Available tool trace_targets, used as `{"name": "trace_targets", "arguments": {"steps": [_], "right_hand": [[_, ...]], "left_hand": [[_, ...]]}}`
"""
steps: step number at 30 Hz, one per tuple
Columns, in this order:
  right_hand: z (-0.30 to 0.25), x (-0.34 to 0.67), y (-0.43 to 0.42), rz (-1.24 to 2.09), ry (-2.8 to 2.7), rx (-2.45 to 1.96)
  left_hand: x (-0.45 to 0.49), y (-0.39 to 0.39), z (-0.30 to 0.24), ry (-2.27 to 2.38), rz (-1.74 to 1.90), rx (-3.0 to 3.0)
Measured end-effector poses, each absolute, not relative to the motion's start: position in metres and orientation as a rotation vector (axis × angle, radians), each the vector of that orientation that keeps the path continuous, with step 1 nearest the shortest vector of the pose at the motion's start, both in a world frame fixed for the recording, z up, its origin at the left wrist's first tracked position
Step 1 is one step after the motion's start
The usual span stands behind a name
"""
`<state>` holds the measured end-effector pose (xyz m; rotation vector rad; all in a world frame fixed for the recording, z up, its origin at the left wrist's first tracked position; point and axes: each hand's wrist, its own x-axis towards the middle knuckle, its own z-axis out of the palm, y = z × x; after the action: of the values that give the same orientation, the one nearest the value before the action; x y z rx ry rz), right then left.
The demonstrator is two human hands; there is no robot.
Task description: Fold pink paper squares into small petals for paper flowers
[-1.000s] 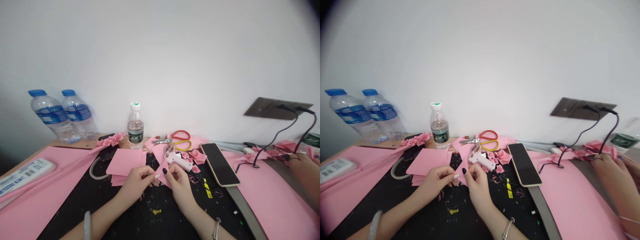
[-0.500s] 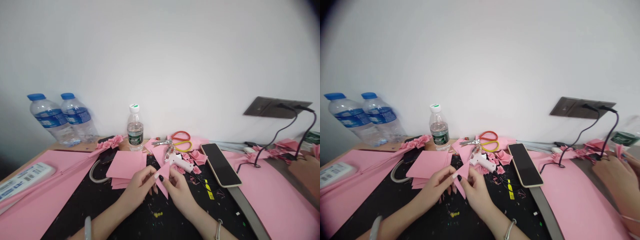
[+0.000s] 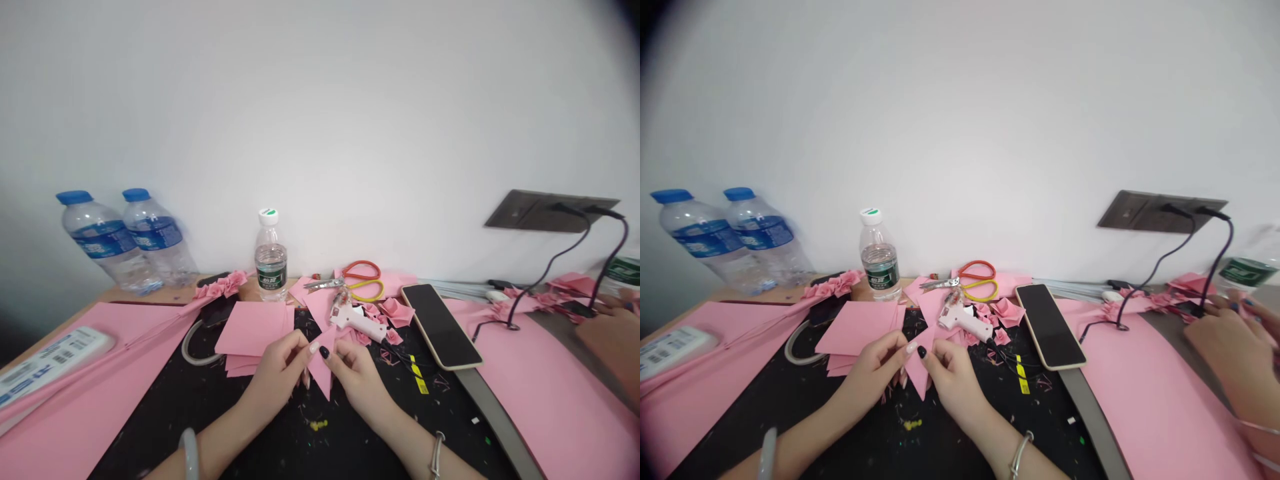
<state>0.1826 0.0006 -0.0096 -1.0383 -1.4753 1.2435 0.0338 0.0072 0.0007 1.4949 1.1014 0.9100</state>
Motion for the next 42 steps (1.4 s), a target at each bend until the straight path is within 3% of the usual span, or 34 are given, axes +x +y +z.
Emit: {"name": "trace_targets", "arguments": {"steps": [8,17,24,38,42], "right_hand": [[-0.012,0.184,0.000,1.192,-1.493,-1.144],[-0.005,0.177,-0.004,1.511,-1.149,-1.024],[0.016,0.195,0.000,1.575,-0.973,-0.804],[0.003,0.208,-0.001,1.770,-1.182,-0.861],[0.007,0.205,-0.005,1.621,-1.372,-0.905]], "left_hand": [[0.033,0.009,-0.005,1.197,0.970,1.469],[0.038,0.011,0.000,0.963,1.053,1.385],[0.027,0.006,0.006,0.929,0.972,1.153],[0.012,0.007,0.001,0.899,0.681,1.271],[0.012,0.006,-0.002,0.876,0.635,1.331]]}}
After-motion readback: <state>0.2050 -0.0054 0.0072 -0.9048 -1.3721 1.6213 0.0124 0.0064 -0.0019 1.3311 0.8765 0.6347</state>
